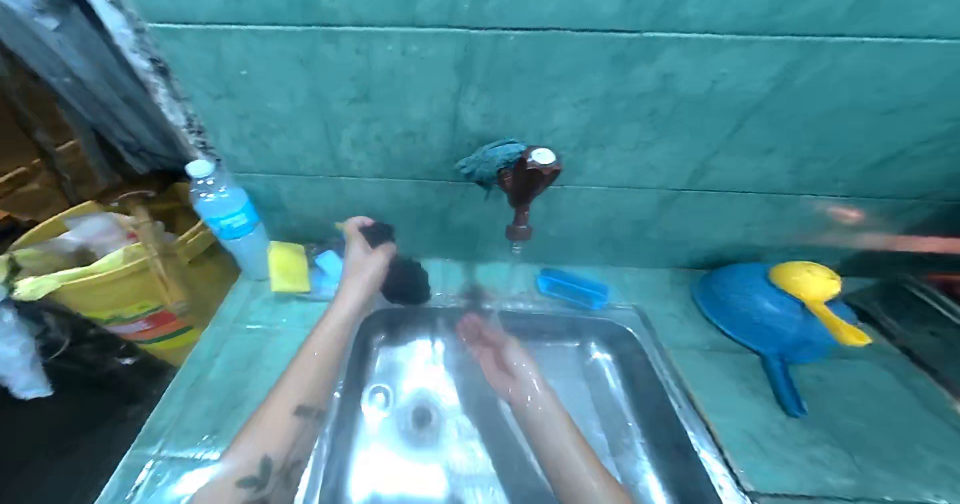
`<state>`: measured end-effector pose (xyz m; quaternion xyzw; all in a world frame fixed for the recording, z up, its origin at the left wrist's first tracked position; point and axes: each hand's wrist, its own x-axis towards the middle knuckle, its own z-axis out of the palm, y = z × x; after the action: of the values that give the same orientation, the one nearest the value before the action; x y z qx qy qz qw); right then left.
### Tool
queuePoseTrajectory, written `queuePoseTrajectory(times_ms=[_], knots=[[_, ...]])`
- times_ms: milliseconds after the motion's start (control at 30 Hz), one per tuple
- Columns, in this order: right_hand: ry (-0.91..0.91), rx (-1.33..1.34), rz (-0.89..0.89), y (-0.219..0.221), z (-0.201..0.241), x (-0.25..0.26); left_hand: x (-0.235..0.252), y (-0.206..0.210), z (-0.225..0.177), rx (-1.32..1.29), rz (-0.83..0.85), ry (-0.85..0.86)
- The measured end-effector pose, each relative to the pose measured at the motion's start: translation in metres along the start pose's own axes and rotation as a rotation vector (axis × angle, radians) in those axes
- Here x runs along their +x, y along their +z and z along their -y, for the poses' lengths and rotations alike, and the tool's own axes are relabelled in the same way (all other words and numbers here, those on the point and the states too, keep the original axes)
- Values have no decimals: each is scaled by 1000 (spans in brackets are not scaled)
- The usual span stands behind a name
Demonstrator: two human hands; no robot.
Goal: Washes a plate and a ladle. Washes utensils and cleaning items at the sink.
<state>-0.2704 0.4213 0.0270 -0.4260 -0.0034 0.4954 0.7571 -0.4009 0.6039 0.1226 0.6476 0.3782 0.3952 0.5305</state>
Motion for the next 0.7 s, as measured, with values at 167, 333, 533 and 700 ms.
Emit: queuePoseTrajectory(times_ms=[167, 333, 533, 700], knots=[[-24, -390, 25, -26, 37, -14, 26, 36, -46, -15, -84, 155], [-168, -398, -66, -47, 87, -11, 54, 50, -134, -142, -123, 464], [-267, -401, -53, -45, 110, -3, 104, 101, -189, -85, -86, 517], [-610, -1204, -256, -111, 136, 41, 98, 123, -123, 600, 38, 451]])
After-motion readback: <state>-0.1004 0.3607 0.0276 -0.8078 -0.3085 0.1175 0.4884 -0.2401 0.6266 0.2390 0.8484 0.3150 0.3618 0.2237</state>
